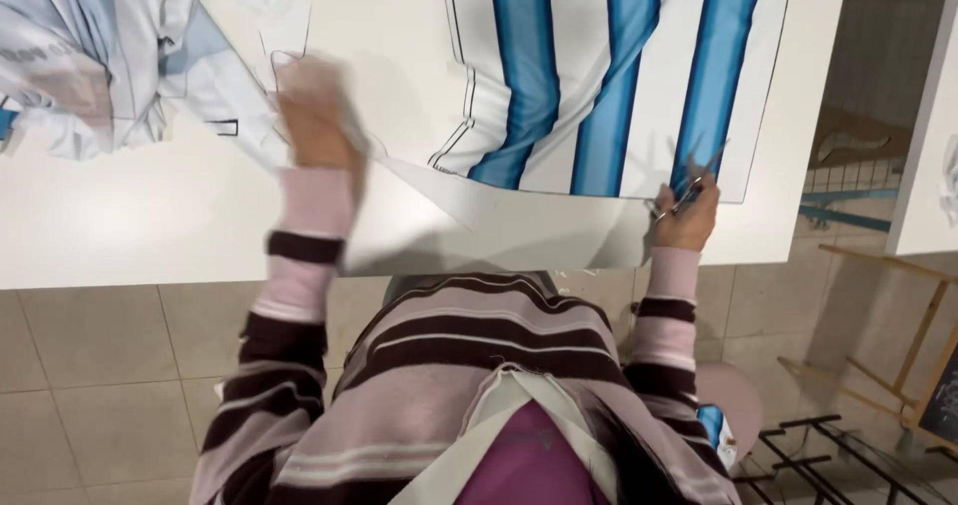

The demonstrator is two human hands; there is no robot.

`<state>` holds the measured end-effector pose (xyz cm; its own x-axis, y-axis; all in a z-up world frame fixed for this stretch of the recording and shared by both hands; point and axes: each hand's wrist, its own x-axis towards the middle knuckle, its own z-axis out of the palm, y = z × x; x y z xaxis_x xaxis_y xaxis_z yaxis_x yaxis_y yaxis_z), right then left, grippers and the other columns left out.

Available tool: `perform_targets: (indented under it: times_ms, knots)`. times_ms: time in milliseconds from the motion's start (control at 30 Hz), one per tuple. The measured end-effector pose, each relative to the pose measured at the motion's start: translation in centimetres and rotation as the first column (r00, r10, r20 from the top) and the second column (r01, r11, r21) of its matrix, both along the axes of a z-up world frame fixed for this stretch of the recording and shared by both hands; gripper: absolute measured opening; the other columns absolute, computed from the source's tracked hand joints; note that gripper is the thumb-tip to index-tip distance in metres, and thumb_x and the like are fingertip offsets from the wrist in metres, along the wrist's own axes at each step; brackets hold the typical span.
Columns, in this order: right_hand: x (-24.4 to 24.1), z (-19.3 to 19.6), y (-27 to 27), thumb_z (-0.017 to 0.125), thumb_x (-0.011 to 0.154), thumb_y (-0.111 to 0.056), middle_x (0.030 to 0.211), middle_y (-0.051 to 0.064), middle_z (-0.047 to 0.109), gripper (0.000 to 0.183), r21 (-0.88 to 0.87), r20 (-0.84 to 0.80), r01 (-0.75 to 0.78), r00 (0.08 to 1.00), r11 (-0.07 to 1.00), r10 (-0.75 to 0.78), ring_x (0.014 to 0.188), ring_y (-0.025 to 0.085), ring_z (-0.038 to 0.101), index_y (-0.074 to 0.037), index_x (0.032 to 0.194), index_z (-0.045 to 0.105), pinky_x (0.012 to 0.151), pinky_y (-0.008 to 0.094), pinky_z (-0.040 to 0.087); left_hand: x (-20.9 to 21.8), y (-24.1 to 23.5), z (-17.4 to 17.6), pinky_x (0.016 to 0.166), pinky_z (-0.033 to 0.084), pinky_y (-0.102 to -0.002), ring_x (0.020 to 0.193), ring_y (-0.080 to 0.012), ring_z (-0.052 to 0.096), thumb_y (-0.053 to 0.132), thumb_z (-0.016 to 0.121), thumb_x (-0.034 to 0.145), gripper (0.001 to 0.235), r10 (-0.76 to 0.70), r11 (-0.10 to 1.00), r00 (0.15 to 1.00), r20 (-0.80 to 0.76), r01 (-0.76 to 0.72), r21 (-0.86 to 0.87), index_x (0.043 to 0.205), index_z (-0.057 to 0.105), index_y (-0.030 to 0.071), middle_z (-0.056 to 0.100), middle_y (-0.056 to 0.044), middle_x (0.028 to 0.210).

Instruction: The person uses scissors to cut a large piece of white fabric with blue vertical stripes and printed outlines. They carefully follow the drawn lines to separate the fabric into specific shapes, occasionally lifting and repositioning the material on the table to continue the cutting process.

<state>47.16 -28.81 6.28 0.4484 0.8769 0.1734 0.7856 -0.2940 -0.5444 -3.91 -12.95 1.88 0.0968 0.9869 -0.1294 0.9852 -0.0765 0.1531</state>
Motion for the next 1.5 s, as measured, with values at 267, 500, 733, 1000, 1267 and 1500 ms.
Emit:
perform_targets:
  times_ms: [267,500,733,1000,1267,1500]
  knots:
    - [4.3,-0.7,-1.4,0.082,0.093,-0.001,0.124,0.025,0.063,0.060,-0.035,0.197,0.016,0.980,0.999,-0.009,0.108,0.040,0.065,0.004,0.140,0.047,0.090,0.044,0.056,-1.8,-5.0,0.7,0.119,0.005,-0.065,0.156,-0.0371,0.008,0.030,0.046,0.099,0.071,-0.279,0.960,0.861,-0.425,0.253,-0.118,0.165,0.021,0.027,0.015,-0.011,0.172]
    - [3.8,-0.7,-2.6,0.076,0.094,0.005,0.120,0.020,0.064,0.051,-0.009,0.148,0.109,0.983,0.994,-0.106,0.104,0.034,0.067,0.003,0.138,0.050,0.088,0.041,0.057,3.9,-8.8,2.2,0.130,0.012,-0.060,0.161,-0.0341,0.017,0.011,0.047,0.096,0.070,-0.466,0.882,0.840,0.280,0.466,0.070,0.164,0.029,0.016,0.023,-0.012,0.172]
    - [6.2,-4.3,-4.8,0.068,0.100,-0.003,0.119,0.013,0.063,0.039,0.085,-0.329,0.189,0.932,0.978,-0.151,0.096,0.025,0.062,0.004,0.136,0.053,0.079,0.034,0.056,4.7,-15.4,4.4,0.122,0.018,-0.064,0.152,-0.0321,0.029,0.030,0.063,0.103,0.038,-0.449,0.887,0.864,0.228,0.400,0.229,0.139,0.057,0.020,0.041,-0.009,0.160]
    - [-8.4,-2.4,-8.7,0.050,0.109,-0.012,0.100,0.004,0.061,0.017,0.055,-0.881,-0.165,0.456,0.985,0.126,0.086,0.011,0.059,-0.004,0.122,0.057,0.075,0.025,0.051,13.3,-16.1,6.0,0.091,0.041,-0.045,0.108,-0.0321,0.052,0.011,0.079,0.087,0.030,-0.068,0.964,0.828,0.556,-0.088,0.250,0.111,0.063,0.004,0.058,-0.015,0.115]
    - [-15.6,0.9,-12.3,0.068,0.095,-0.015,0.093,0.006,0.067,0.039,-0.195,-0.966,-0.613,0.254,0.766,-0.042,0.069,0.012,0.067,-0.004,0.129,0.051,0.059,0.025,0.057,12.8,-16.0,4.6,0.056,0.049,-0.032,0.061,-0.0180,0.062,0.004,0.072,0.096,0.022,0.312,0.950,0.467,0.827,-0.179,-0.257,0.106,0.053,0.004,0.068,-0.009,0.086]
    - [-17.4,-0.8,-11.6,0.061,0.104,-0.035,0.077,0.006,0.066,0.037,-0.256,-0.960,-0.726,0.267,0.638,-0.082,0.060,0.012,0.062,0.001,0.107,0.065,0.057,0.025,0.051,10.7,-16.3,4.7,0.044,0.055,-0.024,0.061,-0.0113,0.072,0.007,0.064,0.097,0.028,0.654,0.755,0.037,0.756,-0.096,-0.648,0.123,0.058,-0.001,0.076,-0.008,0.094]
